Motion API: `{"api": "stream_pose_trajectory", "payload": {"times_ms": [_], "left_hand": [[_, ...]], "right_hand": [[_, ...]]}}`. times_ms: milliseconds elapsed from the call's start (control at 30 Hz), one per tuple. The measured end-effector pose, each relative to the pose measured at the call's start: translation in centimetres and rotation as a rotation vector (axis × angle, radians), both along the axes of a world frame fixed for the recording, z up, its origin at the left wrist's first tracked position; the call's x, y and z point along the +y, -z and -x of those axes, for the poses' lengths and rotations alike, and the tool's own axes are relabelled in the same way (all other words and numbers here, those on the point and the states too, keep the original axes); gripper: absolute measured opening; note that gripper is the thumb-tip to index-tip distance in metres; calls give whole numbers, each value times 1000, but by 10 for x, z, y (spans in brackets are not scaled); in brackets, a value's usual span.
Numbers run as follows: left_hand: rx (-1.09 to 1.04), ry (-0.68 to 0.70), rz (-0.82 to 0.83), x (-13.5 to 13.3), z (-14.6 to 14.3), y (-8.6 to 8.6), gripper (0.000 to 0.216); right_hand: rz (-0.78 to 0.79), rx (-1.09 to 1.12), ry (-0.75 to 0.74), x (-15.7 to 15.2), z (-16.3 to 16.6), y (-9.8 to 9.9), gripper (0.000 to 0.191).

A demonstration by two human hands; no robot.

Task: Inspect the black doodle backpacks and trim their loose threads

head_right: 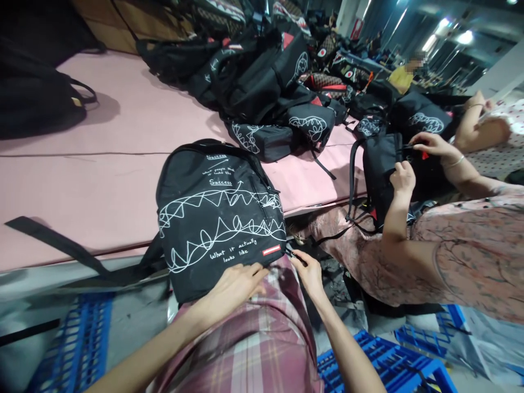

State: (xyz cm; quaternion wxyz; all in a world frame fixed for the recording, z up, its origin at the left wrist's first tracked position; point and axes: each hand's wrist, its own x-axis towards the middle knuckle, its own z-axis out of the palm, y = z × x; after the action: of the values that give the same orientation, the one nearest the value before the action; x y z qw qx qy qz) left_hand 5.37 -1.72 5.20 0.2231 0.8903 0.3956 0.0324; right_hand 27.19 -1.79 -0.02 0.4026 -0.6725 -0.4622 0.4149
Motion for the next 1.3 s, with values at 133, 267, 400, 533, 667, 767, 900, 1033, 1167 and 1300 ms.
{"api": "stream_pose_trajectory", "payload": {"times_ms": [133,267,400,533,667,767,900,1033,1167,1300], "left_hand": [[-190,109,-31,3,-12,13,15],[-242,108,0,-7,-7,28,27],[-212,51,-124,-17,5,36,11],[-94,-100,-342,-15,21,46,21],[105,-204,-525,-15,45,72,46],[167,-221,-664,-28,65,88,51],[160,-200,-721,-54,83,88,60],[178,-123,-679,-74,86,81,61],[80,-81,-664,-72,84,76,33],[-112,-234,-548,-23,77,65,26]], "right_hand": [[27,-186,-72,14,-6,5,27],[33,-247,-122,17,0,6,26],[13,-237,-141,21,-1,8,25],[-11,-86,-168,34,-7,14,22],[-54,196,-171,43,0,24,21],[-45,235,-232,45,13,27,18],[-89,27,-278,64,31,13,35],[-244,-502,-466,100,49,-3,41],[-203,-823,-611,111,55,0,13],[-223,-827,-626,99,51,11,17]]}}
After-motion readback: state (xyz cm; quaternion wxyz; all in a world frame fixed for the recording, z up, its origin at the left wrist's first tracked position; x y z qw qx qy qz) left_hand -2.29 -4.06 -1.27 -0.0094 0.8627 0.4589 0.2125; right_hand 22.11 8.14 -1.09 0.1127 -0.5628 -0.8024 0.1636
